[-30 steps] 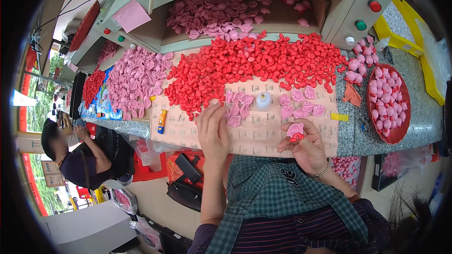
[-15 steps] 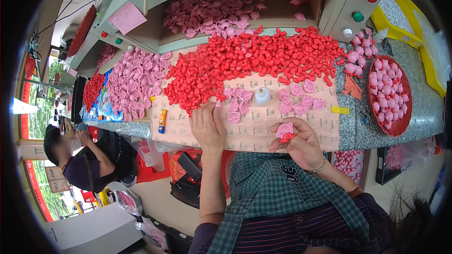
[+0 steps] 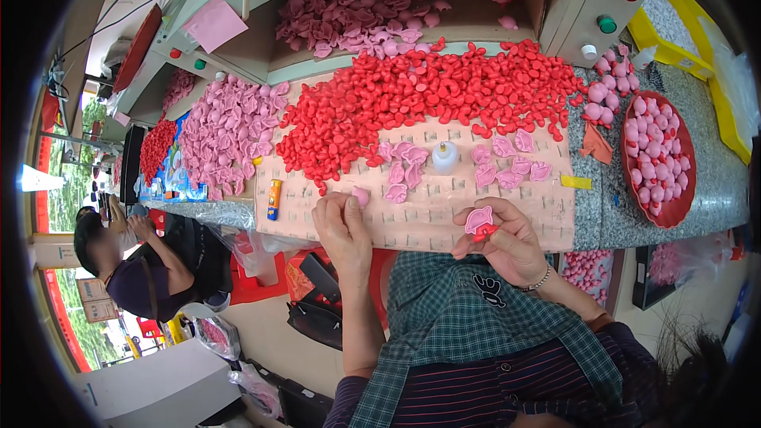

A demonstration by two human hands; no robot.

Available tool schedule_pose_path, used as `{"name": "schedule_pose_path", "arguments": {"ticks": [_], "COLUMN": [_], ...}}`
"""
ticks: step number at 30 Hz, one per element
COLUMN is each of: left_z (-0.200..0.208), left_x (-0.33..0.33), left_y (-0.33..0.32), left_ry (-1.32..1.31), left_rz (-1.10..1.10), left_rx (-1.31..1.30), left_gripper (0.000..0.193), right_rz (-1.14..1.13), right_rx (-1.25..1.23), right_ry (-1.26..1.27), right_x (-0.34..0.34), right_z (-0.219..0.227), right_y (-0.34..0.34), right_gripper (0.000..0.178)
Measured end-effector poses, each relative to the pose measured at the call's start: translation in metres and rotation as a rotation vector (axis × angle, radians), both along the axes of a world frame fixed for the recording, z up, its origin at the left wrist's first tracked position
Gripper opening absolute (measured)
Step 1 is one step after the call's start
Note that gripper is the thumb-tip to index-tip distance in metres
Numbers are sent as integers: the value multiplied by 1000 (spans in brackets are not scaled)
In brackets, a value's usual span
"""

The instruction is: Assembling small pink plastic toy components by hand and applying glue at a factory workbench.

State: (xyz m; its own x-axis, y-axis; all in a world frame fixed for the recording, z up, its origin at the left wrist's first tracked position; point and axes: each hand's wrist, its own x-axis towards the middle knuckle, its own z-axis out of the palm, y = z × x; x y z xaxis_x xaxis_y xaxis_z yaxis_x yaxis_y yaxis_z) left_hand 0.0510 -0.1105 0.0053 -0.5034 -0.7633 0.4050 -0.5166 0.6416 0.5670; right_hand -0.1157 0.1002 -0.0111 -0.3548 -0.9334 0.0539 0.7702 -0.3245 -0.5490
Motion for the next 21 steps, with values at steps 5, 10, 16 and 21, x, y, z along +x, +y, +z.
{"name": "schedule_pose_path", "arguments": {"ticks": [5, 10, 16, 21], "left_z": [-4, -15, -16, -9], "left_x": [8, 16, 18, 31], "left_y": [3, -14, -33, -44], "left_ry": [120, 68, 202, 485], "left_rz": [129, -70, -203, -220], "left_rx": [202, -109, 183, 442], "left_gripper": [12, 19, 22, 19], "right_rz": [15, 26, 37, 52], "right_rx": [1, -1, -6, -37], "right_ry": [-36, -63, -76, -90], "right_x": [1, 3, 4, 2], "right_z": [1, 0, 0, -4], "right_y": [-4, -8, -12, -11], "right_gripper": [46, 46, 45, 42]}}
